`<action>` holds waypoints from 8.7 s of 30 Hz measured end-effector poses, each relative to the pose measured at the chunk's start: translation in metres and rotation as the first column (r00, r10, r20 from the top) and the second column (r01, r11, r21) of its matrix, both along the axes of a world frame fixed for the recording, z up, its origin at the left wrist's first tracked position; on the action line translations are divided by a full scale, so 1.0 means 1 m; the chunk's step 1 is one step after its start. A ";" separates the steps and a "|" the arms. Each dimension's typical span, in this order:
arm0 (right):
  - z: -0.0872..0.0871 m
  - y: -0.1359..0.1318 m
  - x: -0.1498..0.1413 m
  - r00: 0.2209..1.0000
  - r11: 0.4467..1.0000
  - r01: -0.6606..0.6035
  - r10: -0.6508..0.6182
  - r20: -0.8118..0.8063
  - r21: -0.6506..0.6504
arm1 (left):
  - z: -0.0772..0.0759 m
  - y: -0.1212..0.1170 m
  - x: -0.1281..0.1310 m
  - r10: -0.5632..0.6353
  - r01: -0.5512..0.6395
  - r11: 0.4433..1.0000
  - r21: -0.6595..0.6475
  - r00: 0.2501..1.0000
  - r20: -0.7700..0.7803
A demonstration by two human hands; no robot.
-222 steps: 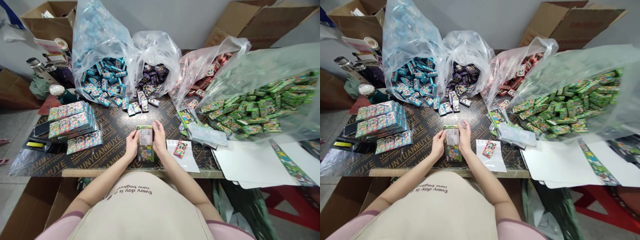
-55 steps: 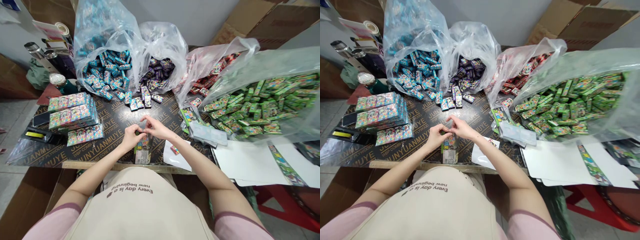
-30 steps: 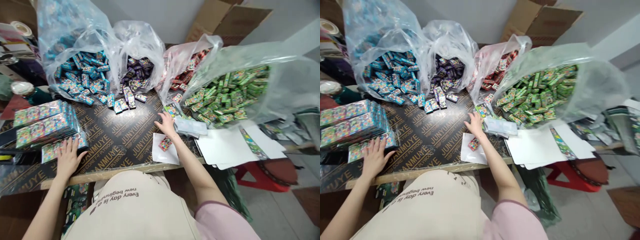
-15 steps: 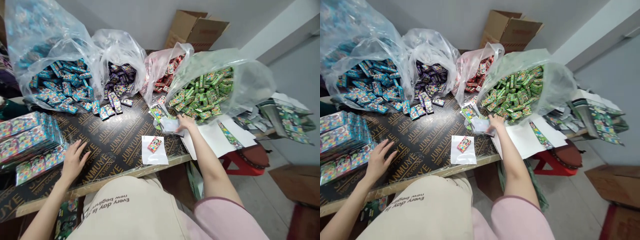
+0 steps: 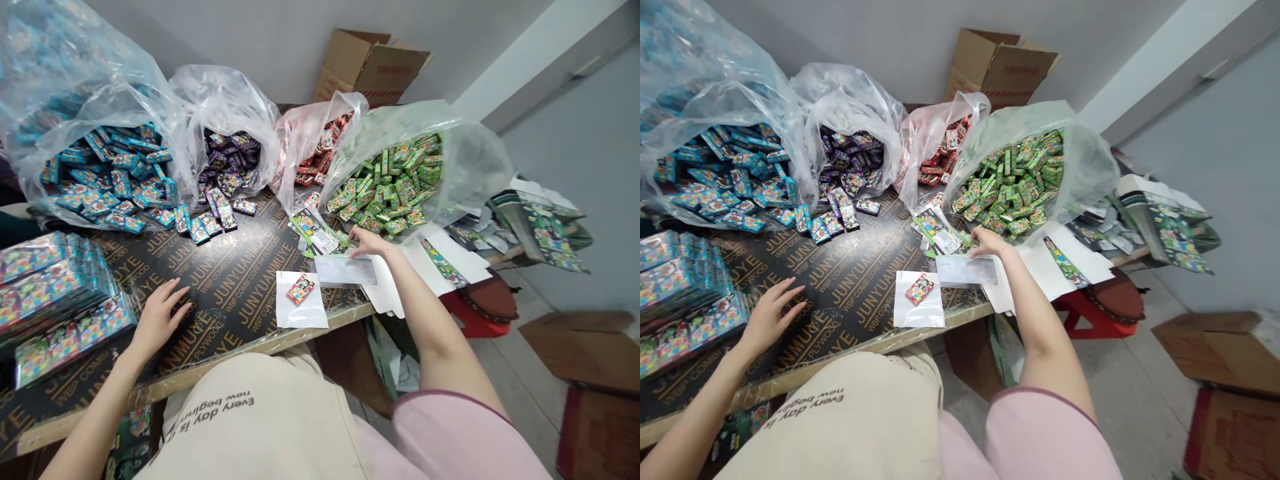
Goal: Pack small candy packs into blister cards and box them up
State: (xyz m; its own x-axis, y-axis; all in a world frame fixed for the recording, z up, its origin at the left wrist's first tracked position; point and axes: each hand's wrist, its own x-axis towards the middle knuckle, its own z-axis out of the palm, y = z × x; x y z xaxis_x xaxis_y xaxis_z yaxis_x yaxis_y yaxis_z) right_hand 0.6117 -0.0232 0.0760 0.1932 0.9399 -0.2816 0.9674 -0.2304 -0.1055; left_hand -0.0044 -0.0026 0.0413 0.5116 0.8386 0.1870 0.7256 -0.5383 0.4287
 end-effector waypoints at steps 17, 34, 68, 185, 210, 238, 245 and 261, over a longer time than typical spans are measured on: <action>0.067 -0.001 -0.018 0.948 0.968 -0.043 0.118 -0.295 0.247 | -0.010 -0.002 0.004 0.005 -0.003 0.999 -0.044 0.999 0.050; 0.022 0.009 -0.271 0.862 0.745 -0.033 0.359 -0.358 0.666 | 0.032 0.009 0.099 0.343 0.171 0.818 -0.549 0.621 0.705; 0.063 0.023 -0.322 0.276 0.801 -0.422 0.561 -0.781 0.426 | 0.055 -0.019 0.078 0.467 0.551 0.439 -0.710 0.535 0.704; 0.012 -0.041 -0.323 0.219 0.899 0.142 0.380 -0.899 0.414 | 0.090 -0.018 0.081 0.010 0.094 0.984 -0.152 0.823 0.569; -0.039 0.111 -0.394 0.633 0.742 -0.582 0.671 -0.386 0.334 | 0.007 -0.012 -0.082 0.159 -0.137 0.987 0.084 0.920 -0.359; -0.065 0.108 -0.372 0.675 0.800 -0.411 0.589 -0.445 0.437 | 0.023 -0.053 -0.068 0.559 -0.654 0.703 0.280 0.751 0.353; -0.060 0.085 -0.337 0.727 0.847 -0.320 0.507 -0.464 0.424 | 0.006 -0.027 0.060 -0.041 0.036 0.994 -0.099 0.998 -0.051; -0.022 0.045 -0.286 0.847 0.848 -0.498 0.521 -0.108 0.181 | 0.010 -0.013 0.071 0.044 -0.095 0.985 -0.144 0.946 -0.320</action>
